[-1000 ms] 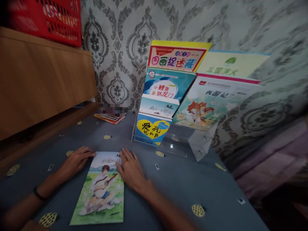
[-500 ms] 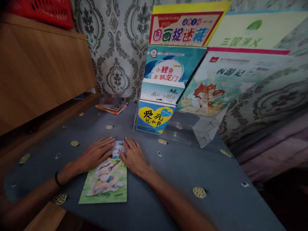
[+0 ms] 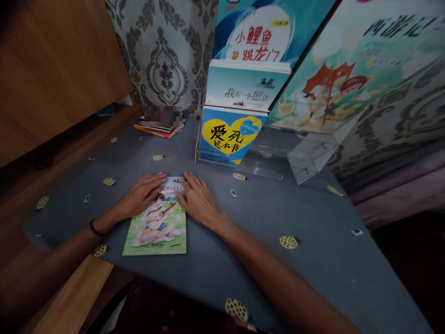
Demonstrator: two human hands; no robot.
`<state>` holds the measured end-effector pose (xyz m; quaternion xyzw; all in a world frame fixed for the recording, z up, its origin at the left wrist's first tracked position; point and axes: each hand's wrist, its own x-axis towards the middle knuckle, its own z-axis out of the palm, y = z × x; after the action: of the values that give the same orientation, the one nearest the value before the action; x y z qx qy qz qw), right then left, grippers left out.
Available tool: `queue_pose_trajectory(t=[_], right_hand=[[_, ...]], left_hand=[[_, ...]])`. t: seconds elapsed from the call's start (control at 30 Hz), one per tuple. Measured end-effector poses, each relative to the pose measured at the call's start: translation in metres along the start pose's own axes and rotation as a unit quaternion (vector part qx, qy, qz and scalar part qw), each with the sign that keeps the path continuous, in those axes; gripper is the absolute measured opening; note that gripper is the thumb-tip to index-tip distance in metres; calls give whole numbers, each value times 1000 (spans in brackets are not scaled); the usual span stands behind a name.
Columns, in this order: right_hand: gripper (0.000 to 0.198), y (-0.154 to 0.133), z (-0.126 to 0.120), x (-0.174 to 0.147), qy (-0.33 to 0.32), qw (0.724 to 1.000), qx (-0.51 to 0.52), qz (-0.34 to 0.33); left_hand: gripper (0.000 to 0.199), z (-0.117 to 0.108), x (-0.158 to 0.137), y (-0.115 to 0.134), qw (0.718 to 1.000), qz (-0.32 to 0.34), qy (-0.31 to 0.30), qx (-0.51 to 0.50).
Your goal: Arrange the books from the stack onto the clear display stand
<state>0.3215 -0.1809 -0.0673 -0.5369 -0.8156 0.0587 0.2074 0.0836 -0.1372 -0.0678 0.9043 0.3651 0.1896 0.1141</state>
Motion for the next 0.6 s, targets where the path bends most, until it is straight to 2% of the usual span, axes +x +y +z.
queue_pose_trajectory(t=[0.27,0.33,0.43,0.53,0.6], right_hand=[[50,-1,-4,-3,-18,1000,4,3],[51,1,-4,-4,-14,1000,12,4],[50,2,-5,-6,2,1000,24,1],[48,-3,-6,-6,10,998,39,-47],[48,-9,-6,-6,3,995,49,-91]], left_hand=[[41,-2,2,1,999,2,26,-34],[40,-9,2,-1,996,-8,56,-63],[37,-22,-2,-8,986,-65,126,-91],[34,-31,-9,-13,977,-115,155,-86],[33,-33,-12,-13,981,-106,150,-60]])
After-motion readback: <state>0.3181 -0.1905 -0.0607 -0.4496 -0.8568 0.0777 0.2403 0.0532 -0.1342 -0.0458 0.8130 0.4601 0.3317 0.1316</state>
